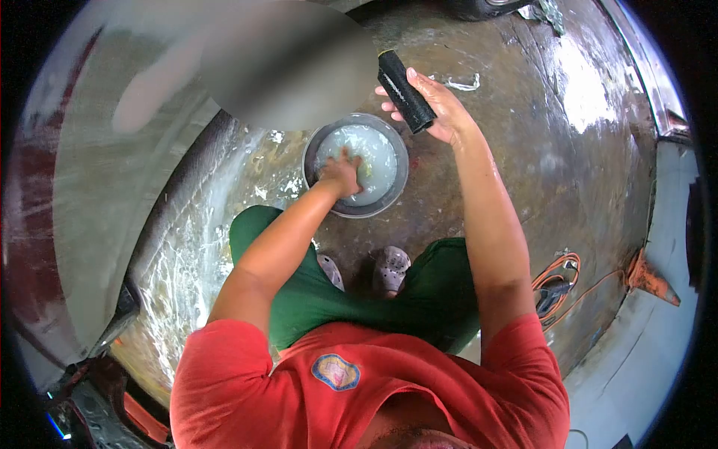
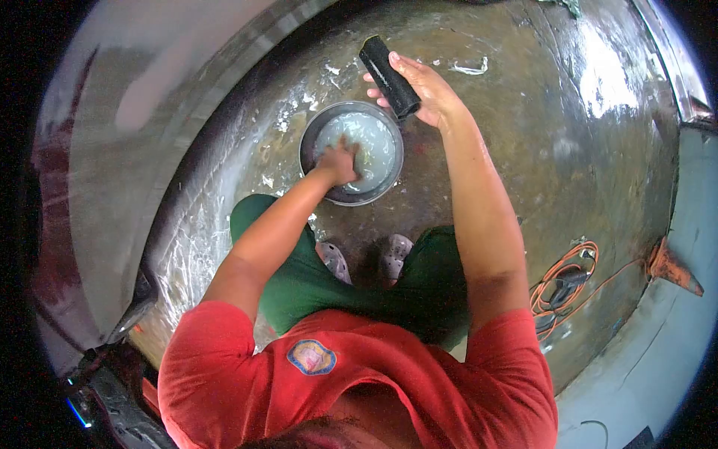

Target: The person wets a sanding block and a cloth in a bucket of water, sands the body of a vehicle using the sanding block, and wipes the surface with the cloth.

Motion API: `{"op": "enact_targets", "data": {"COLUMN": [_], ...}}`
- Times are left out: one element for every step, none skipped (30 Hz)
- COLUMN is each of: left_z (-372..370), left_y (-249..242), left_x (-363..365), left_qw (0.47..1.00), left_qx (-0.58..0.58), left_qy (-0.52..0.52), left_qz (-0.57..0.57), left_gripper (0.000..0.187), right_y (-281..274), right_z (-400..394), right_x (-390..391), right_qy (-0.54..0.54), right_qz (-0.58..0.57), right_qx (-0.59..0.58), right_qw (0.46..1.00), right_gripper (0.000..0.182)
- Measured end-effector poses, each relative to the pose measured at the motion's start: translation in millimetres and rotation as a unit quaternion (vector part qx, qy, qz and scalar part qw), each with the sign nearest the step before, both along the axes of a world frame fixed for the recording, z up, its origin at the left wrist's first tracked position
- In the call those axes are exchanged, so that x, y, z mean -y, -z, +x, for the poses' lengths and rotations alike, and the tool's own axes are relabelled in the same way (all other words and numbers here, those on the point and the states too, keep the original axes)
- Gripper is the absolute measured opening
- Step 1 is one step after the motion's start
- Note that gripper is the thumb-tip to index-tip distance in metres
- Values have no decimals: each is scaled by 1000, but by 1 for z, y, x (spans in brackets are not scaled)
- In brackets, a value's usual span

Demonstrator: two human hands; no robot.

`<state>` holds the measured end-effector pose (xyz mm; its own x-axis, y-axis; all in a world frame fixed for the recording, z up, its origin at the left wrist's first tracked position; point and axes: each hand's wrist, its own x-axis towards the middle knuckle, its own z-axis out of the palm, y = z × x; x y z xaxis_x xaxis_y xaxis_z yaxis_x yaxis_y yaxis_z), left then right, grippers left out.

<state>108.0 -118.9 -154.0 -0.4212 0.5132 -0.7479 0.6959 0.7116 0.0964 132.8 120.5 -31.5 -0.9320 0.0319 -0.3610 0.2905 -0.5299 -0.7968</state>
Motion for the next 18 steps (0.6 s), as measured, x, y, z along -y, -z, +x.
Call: {"op": "enact_targets", "data": {"left_z": [1,1,-3,-10,-13,-21,-30,-35,-44,-47,-43,-38,-32,-24,-17,-12,-8,-2], "left_y": [25,53,67,60,53,37,21,6,-10,29,6,-22,-45,-74,-101,-110,-120,-154], "left_x": [0,4,5,11,13,9,7,9,14,36,39,39,40,40,38,42,47,43], "left_qw": [994,976,947,993,995,995,993,999,992,982,970,881,722,677,629,613,597,592], "left_qx": [6,12,17,-58,-22,10,38,27,16,-49,86,211,317,342,365,357,348,334], "left_qy": [-106,-208,-306,-37,-60,-84,-111,0,111,106,-140,-375,-582,-612,-638,-658,-678,-684], "left_qz": [37,69,100,92,72,52,35,48,61,149,178,194,197,224,253,251,250,264], "left_gripper": [74,69,64,48,44,40,38,36,35,35,36,37,38,48,59,61,63,59], "right_y": [-1,-3,-6,-8,-12,-17,-10,9,24,49,114,179,101,114,191,52,23,-21], "right_z": [4,11,17,27,42,55,75,102,135,179,243,335,365,439,570,537,583,609], "right_x": [-3,-4,-6,-7,-9,-12,-15,-16,-14,-10,-5,12,41,67,76,112,141,159], "right_qy": [9,20,34,63,89,113,138,160,162,162,107,66,-35,-114,-224,-180,-124,-156], "right_qz": [-8,-18,-28,0,29,60,75,90,124,158,341,551,503,549,433,426,375,347], "right_qx": [-3,-4,-4,30,67,102,132,160,208,254,296,171,385,417,444,469,485,536], "right_qw": [1000,1000,999,998,993,987,979,970,957,940,886,814,773,715,752,752,780,754], "right_gripper": [54,53,52,51,50,49,48,46,46,45,44,54,56,56,55,53,51,50]}}
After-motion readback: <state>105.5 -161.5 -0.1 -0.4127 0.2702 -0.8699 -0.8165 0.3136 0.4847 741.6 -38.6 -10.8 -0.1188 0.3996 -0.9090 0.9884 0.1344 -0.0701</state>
